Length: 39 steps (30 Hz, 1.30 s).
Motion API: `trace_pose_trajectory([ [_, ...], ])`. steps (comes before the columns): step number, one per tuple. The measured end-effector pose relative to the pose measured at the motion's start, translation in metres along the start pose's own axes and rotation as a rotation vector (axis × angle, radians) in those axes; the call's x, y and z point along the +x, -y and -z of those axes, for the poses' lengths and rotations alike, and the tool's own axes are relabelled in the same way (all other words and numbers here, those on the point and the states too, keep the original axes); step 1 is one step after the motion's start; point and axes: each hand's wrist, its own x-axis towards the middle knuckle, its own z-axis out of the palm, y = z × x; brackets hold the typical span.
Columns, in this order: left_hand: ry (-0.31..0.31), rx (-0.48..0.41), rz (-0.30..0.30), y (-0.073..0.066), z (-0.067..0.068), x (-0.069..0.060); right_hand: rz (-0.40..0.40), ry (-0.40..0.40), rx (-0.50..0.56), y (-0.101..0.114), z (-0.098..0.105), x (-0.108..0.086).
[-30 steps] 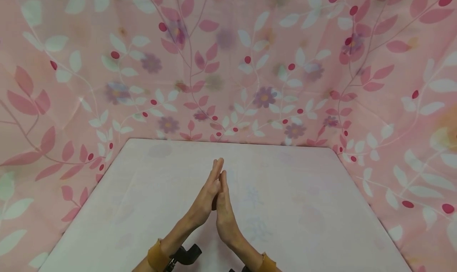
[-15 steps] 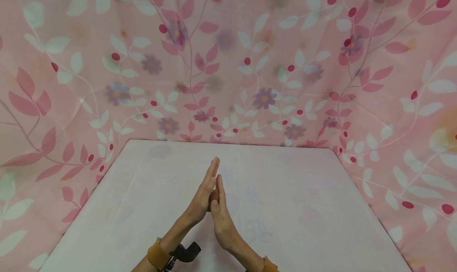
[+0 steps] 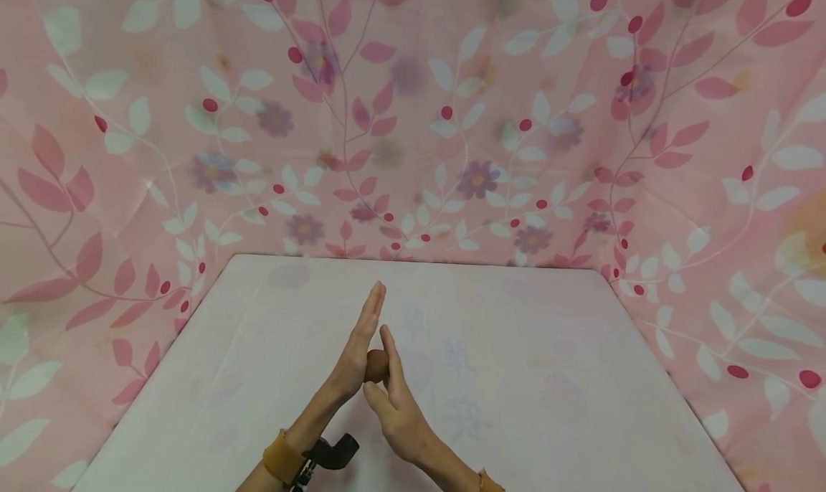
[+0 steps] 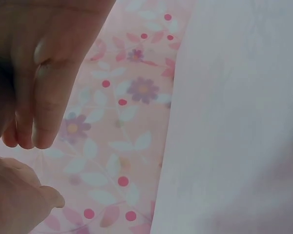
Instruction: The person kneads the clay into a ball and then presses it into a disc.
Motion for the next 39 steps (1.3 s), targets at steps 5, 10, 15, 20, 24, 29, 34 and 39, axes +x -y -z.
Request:
trace_pose_trajectory([
  [5, -0.010, -0.001, 0.004, 0.0002, 0.0023, -0.0002, 0.003, -0.053, -0.066, -0.0001, -0.0030, -0.0018],
  [10, -0.028, 0.002, 0.014, 0.0004, 0.0039, -0.0011, 0.039, -0.133, -0.192, 0.0001, -0.0052, -0.0046],
  [15, -0.072, 0.024, 0.031, 0.0007, 0.0044, -0.0013, 0.101, -0.189, -0.317, -0.0005, -0.0035, -0.0067],
  [20, -0.104, 0.037, 0.046, 0.0006, 0.0043, -0.0020, 0.110, -0.210, -0.355, -0.0006, -0.0006, -0.0067],
  [24, -0.116, 0.032, 0.052, 0.0002, 0.0045, -0.0030, 0.085, -0.219, -0.351, 0.0007, 0.0012, -0.0071],
  [29, -0.118, 0.028, 0.046, 0.0002, 0.0059, -0.0043, 0.045, -0.231, -0.340, 0.0042, 0.0023, -0.0074],
  [34, -0.113, 0.032, 0.037, 0.0006, 0.0073, -0.0056, 0.005, -0.239, -0.334, 0.0069, 0.0027, -0.0075],
  [39, -0.118, 0.042, 0.034, 0.0014, 0.0079, -0.0064, 0.002, -0.243, -0.327, 0.0068, 0.0029, -0.0076],
])
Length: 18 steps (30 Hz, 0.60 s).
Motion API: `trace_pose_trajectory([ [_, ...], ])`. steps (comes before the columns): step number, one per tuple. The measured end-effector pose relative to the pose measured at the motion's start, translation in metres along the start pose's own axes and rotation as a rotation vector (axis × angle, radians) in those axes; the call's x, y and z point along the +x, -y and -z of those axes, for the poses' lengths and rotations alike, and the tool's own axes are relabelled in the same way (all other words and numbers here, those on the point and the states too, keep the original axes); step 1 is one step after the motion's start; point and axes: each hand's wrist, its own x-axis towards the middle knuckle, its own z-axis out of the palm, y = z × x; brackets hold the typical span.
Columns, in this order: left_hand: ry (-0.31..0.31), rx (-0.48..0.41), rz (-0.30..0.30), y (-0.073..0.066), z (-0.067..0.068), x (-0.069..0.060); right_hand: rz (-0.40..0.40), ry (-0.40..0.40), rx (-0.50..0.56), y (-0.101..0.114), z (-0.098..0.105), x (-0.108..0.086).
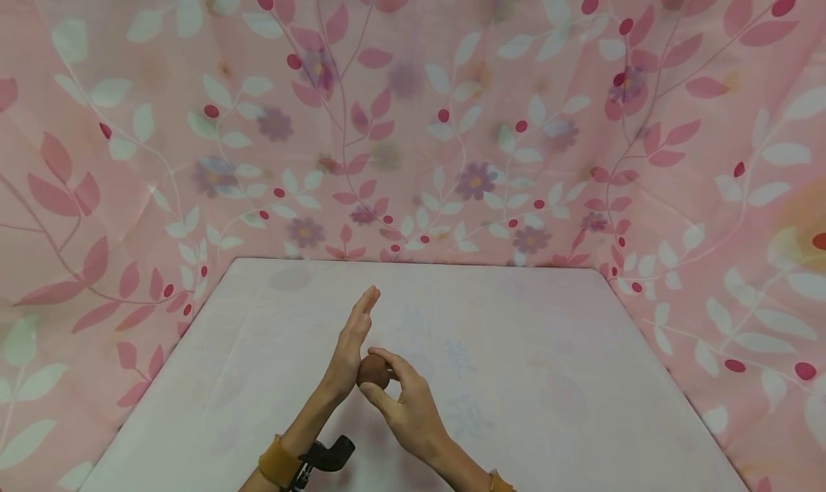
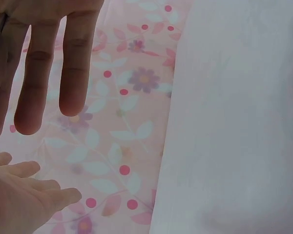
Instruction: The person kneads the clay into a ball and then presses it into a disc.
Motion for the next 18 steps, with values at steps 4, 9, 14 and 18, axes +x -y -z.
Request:
trace_pose_trajectory([
  [4, -0.002, 0.006, -0.003, 0.0003, -0.0007, -0.0004, 0.019, -0.005, -0.006, -0.0014, 0.0006, 0.0004],
  [9, 0.001, 0.006, -0.011, -0.0002, -0.0015, -0.0002, 0.056, -0.020, -0.040, -0.0034, 0.0018, 0.0014],
  [14, -0.004, 0.024, -0.006, -0.0003, -0.0022, 0.0006, 0.123, -0.044, -0.095, -0.0040, 0.0035, 0.0034],
  [18, -0.012, 0.043, 0.002, 0.0000, -0.0025, 0.0006, 0.150, -0.066, -0.117, -0.0047, 0.0044, 0.0046],
])
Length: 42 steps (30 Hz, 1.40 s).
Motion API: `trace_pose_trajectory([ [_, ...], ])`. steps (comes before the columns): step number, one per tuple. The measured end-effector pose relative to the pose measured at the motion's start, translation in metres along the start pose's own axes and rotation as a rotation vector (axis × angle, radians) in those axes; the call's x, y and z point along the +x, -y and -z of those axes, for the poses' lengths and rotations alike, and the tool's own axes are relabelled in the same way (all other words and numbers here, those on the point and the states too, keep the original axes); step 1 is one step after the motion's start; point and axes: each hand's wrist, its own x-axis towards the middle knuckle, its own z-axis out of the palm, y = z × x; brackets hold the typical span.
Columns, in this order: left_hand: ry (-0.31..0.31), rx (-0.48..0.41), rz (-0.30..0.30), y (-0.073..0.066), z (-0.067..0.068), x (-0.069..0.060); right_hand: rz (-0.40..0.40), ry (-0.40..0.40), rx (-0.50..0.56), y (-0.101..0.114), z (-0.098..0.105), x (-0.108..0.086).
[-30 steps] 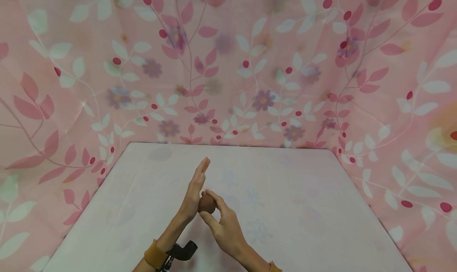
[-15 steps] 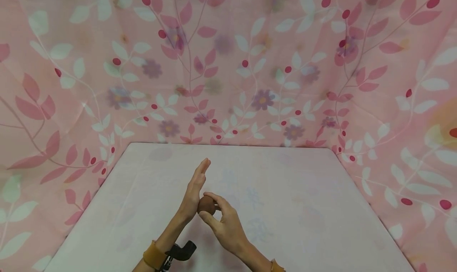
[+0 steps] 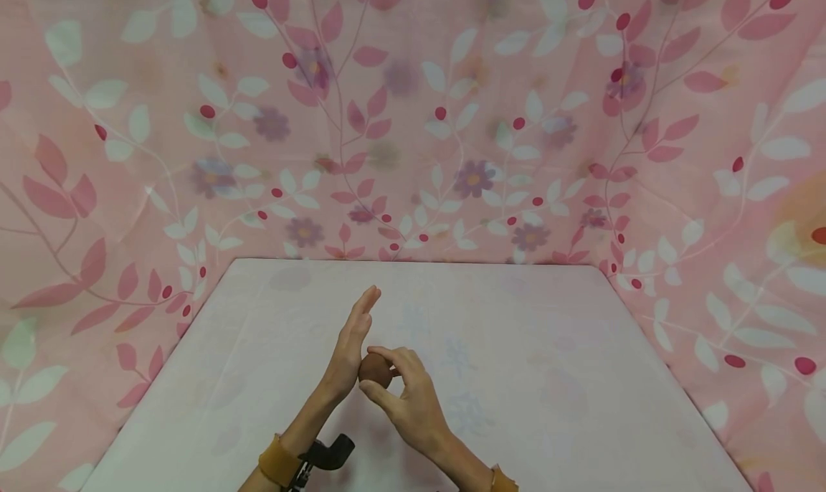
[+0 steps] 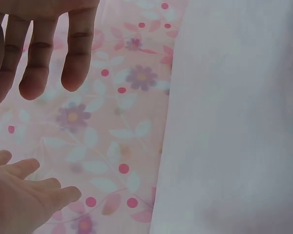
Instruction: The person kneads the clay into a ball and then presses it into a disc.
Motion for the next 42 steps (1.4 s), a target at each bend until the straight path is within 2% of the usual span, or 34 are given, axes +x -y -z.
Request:
trace_pose_trajectory([
  [10, 0.008, 0.035, -0.023, 0.001, 0.002, -0.001, 0.029, -0.007, -0.017, 0.000, 0.001, 0.000],
  [14, 0.010, 0.054, -0.019, 0.001, 0.003, -0.002, 0.033, -0.005, -0.010, 0.010, 0.005, 0.000],
  [17, 0.010, 0.069, -0.019, 0.000, 0.004, -0.003, 0.026, -0.004, -0.017, 0.009, 0.005, 0.000],
  [20, 0.011, 0.112, -0.012, 0.000, 0.006, -0.003, 0.026, 0.006, -0.019, -0.001, 0.004, -0.002],
  [23, 0.000, 0.238, -0.001, -0.001, 0.010, -0.004, 0.022, -0.002, -0.030, -0.003, 0.009, -0.002],
  [27, -0.007, 0.523, -0.041, 0.000, 0.019, -0.004, 0.000, -0.045, -0.079, -0.010, 0.026, -0.001],
  [30, 0.012, 0.735, -0.078, 0.000, 0.026, -0.006, -0.030, -0.072, -0.139, -0.018, 0.042, -0.001],
  [33, 0.050, 0.904, -0.080, 0.000, 0.031, -0.009, -0.074, -0.085, -0.201, -0.026, 0.059, -0.002],
  [37, 0.102, 1.071, -0.067, 0.001, 0.036, -0.012, -0.129, -0.090, -0.281, -0.035, 0.079, -0.002],
  [42, 0.166, 1.185, -0.022, 0.002, 0.039, -0.017, -0.169, -0.086, -0.380, -0.046, 0.100, -0.002],
])
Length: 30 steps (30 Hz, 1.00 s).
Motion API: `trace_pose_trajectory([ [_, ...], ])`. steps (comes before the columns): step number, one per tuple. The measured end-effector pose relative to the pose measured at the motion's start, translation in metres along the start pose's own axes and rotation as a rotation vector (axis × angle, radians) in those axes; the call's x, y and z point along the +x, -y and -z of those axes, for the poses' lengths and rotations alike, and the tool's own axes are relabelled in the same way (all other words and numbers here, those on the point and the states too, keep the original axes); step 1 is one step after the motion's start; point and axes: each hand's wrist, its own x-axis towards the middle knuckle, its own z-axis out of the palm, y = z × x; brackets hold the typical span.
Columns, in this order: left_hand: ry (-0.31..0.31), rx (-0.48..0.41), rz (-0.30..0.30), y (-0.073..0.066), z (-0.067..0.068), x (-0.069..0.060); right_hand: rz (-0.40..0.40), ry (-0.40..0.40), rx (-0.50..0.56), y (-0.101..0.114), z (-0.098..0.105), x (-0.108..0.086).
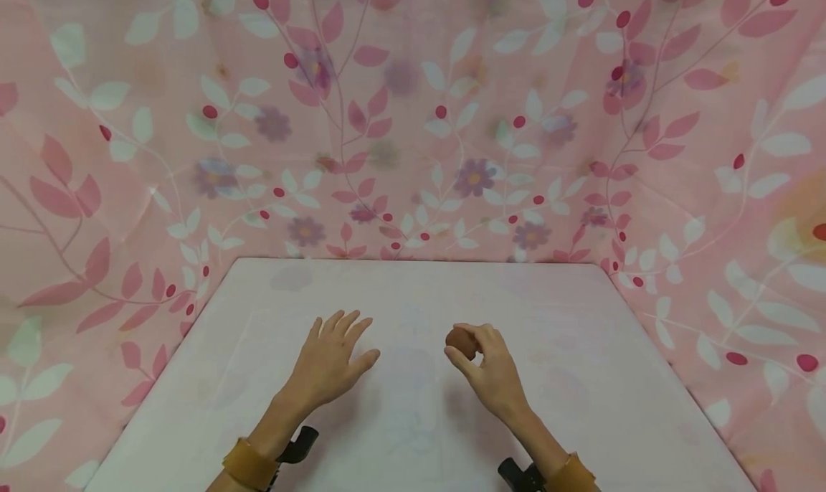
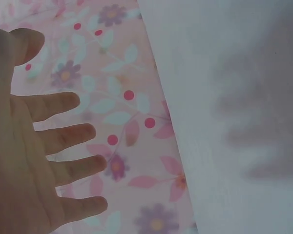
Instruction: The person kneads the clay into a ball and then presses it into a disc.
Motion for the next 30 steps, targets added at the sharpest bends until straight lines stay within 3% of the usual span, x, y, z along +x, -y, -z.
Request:
trace_pose_trajectory([
  [8, 0.128, 0.046, 0.046, 0.003, -0.001, -0.008, -0.033, 0.046, -0.149, -0.030, 0.012, 0.008],
  [20, 0.189, 0.056, 0.073, 0.005, 0.000, -0.013, -0.030, 0.202, -0.460, -0.093, 0.027, 0.026],
  [30, 0.186, 0.060, 0.075, 0.005, 0.003, -0.016, -0.235, 0.299, -0.459, -0.120, 0.037, 0.034],
])
